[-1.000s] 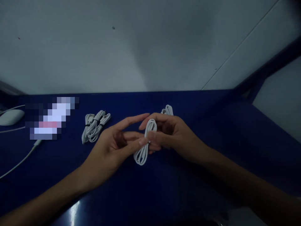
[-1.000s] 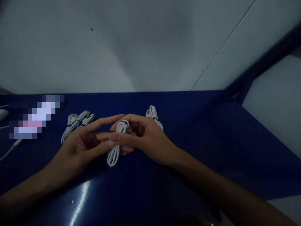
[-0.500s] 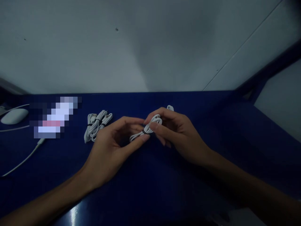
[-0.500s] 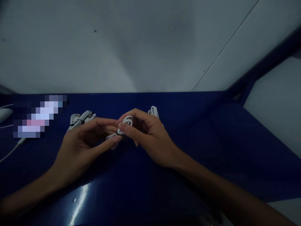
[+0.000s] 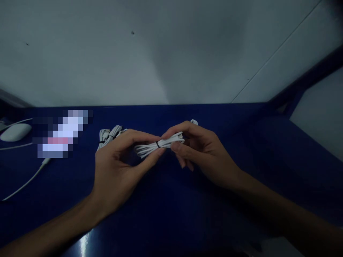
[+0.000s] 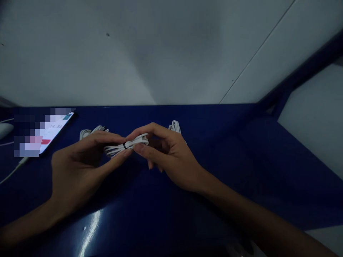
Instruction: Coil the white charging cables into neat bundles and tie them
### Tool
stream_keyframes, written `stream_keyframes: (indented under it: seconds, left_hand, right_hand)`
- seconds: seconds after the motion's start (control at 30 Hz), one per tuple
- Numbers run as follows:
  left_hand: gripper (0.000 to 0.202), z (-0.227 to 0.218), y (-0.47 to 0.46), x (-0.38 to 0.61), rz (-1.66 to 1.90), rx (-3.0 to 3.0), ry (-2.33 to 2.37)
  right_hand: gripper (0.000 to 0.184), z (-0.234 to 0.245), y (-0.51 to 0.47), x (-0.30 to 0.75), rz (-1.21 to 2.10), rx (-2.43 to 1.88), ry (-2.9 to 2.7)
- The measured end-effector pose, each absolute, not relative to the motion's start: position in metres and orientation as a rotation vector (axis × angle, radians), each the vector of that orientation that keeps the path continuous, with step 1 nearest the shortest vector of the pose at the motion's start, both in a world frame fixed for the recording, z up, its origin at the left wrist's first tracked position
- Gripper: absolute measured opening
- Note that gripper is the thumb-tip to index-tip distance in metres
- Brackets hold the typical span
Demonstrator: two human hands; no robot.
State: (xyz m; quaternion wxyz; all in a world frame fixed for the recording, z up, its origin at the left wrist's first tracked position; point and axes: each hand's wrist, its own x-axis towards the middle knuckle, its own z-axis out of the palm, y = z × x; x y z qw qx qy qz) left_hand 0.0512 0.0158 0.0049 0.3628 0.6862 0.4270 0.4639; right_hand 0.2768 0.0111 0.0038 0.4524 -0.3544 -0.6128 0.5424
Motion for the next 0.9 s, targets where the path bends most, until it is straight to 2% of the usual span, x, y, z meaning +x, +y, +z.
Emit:
stream_keyframes:
  seconds: [0.23, 0.53, 0.9]
  left_hand:
    - [0.028, 0.0093, 0.0174, 0.0523, 1.204, 1.763, 1.069]
    - [0.017, 0.0117, 0.0163, 0.0516, 1.229, 1.807, 1.096]
    - [0.019, 0.0089, 0.0168, 0.0516, 1.290, 1.807, 1.067]
  right_hand:
    - [0.019, 0.0031, 0.0123, 0.2783, 1.359, -0.838, -1.512]
    - [0.014, 0.0014, 0.0138, 0.2784, 1.381, -0.770, -1.468]
    - [0.014, -0.0010, 0.0149, 0.2790, 1.419, -0.677, -1.454]
